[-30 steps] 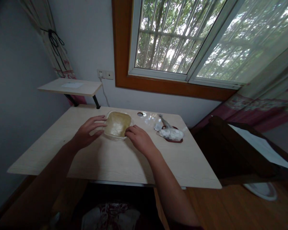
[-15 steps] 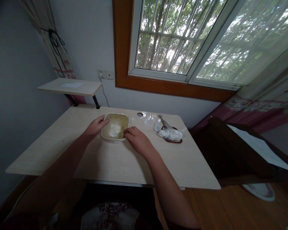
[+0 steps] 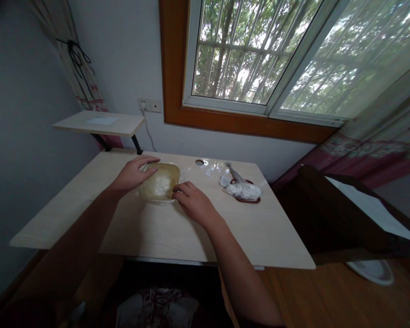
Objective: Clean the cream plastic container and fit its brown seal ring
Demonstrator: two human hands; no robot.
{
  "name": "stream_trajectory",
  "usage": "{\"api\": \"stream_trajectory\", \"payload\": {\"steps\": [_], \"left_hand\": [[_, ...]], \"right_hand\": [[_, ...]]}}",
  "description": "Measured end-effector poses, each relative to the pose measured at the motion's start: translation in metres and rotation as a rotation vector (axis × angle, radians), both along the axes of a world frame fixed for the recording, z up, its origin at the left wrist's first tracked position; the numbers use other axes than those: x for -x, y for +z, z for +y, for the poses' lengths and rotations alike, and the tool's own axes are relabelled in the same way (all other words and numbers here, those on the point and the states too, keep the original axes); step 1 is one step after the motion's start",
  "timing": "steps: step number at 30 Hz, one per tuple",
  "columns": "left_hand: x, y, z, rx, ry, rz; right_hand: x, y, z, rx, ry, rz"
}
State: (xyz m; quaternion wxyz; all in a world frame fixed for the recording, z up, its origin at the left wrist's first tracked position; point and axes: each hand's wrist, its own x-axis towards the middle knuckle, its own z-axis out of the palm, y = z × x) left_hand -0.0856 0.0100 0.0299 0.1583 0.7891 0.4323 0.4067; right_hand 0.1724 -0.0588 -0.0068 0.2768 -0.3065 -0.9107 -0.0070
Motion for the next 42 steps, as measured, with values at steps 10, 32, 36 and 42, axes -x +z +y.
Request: {"api": "stream_trajectory", "payload": {"steps": [10,32,36,42], "left_hand": [[-0.011,-0.012,0.007,0.146,0.133,-0.078],[-0.009,-0.030,0.001,0.449,-0.054,-0.260],[-0.009,-0.037,0.003,0.547,-0.094,-0.368],[-0.019,-0.044,0.000,0.625,-0.140,-0.543]], "right_hand": [[-0.004,-0.004,-0.001,0.075,0.013,0.164],[0.020,-0.002,0.041,0.406,-0.238,0.634],[0.019,-0.010,0.042,0.515,-0.259,0.681],[0.022,-0.021,0.043,0.653,-0.236,0.795]]}}
